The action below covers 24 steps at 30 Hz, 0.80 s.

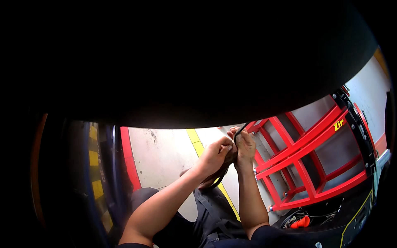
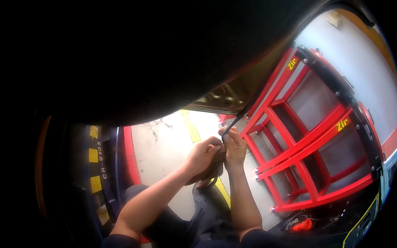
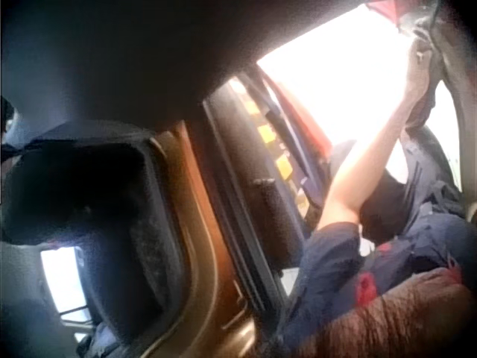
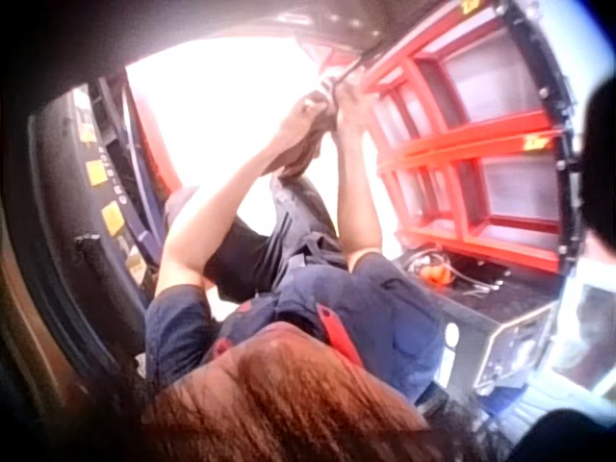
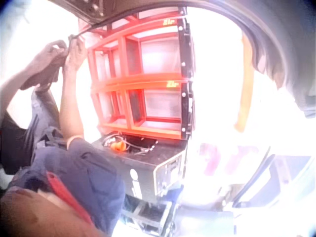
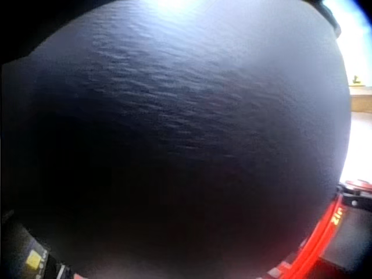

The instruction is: The person cleans the car door frame with a cloth, then installs a black rubber weather stripping along the door edge. They use a small tool to press the stripping into place and ensure it is securely attached.

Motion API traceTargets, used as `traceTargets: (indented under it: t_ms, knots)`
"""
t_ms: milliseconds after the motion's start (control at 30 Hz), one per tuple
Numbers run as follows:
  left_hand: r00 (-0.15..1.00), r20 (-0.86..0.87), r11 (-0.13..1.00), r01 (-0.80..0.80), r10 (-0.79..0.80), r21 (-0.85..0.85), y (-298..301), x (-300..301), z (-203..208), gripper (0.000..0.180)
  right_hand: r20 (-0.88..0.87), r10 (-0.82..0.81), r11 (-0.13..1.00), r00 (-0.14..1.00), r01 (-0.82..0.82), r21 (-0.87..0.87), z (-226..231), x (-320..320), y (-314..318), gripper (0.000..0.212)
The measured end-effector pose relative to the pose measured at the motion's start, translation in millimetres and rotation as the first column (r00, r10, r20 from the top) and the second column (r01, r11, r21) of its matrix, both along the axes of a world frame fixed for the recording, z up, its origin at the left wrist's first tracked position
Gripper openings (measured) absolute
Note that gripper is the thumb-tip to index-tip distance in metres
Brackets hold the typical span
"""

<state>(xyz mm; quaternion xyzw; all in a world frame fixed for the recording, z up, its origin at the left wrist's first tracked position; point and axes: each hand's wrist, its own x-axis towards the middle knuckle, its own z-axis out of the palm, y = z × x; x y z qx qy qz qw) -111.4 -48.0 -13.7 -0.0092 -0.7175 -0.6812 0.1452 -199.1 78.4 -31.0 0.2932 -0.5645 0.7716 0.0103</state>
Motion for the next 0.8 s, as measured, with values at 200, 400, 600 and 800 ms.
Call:
traceTargets:
  t_ms: [200, 400, 600, 800]
  knots:
    - [0.924, 0.367, 0.734, 0.322, -0.106, -0.599, -23, 13, -10, 0.014, 0.158, 0.194, 0.964, 0.968, -0.158, -0.216, -11, -2, -2, 0.021]
    - [0.922, 0.341, 0.619, 0.16, 0.184, -0.769, -58, 10, -22, 0.015, 0.155, 0.166, 0.977, 0.974, -0.142, -0.159, -9, 15, -6, 0.034]
    - [0.987, 0.114, 0.841, -0.033, 0.112, -0.54, -75, 31, 20, 0.025, -0.021, -0.082, 0.988, 0.996, 0.084, 0.128, 1, 37, -4, 0.03]
    - [0.999, -0.024, 0.925, -0.043, 0.036, -0.378, -78, 30, 19, 0.021, 0.244, 0.148, 0.982, 0.959, -0.112, -0.155, -1, 37, -2, 0.022]
